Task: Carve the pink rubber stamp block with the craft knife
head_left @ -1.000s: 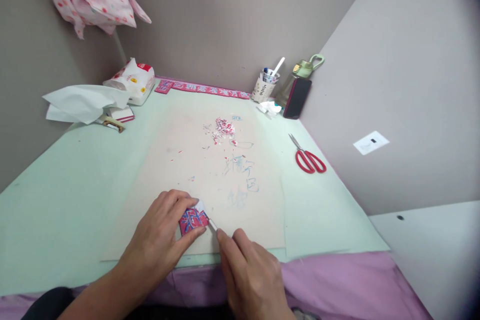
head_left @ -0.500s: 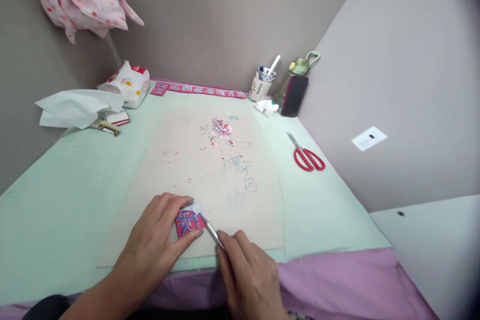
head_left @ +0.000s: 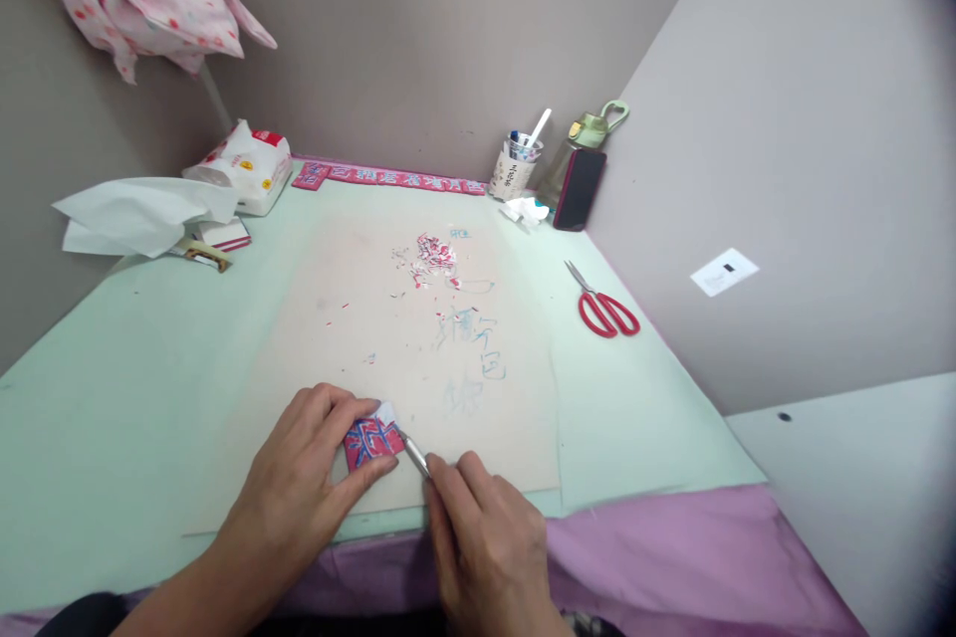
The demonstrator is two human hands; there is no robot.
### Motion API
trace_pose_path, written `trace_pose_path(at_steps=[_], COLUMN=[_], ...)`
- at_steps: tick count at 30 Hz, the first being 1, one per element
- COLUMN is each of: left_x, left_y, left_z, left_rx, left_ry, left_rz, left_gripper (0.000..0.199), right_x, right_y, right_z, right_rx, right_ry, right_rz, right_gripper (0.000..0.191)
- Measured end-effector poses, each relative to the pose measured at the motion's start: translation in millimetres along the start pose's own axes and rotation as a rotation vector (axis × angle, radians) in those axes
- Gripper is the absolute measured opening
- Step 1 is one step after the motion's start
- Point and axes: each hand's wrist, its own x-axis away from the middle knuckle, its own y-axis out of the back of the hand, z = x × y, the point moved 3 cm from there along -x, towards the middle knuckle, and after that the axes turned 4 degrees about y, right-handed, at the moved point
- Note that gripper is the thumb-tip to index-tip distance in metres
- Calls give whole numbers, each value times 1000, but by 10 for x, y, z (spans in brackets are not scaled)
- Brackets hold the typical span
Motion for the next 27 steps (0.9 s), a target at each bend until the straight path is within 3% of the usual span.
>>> trace_pose_path(at_steps=[10,27], left_x=[-39,-67], left_y=[6,54], left_z=[-10,-57], left_rx=[-108,-171], left_ry=[43,12], left_rz=[-63,-51], left_gripper=[33,30], right_x=[-23,-60], right_y=[-5,-17], right_z=[-32,-33], right_rx=[14,31], right_ry=[27,19], right_rz=[16,12], right_gripper=[27,27])
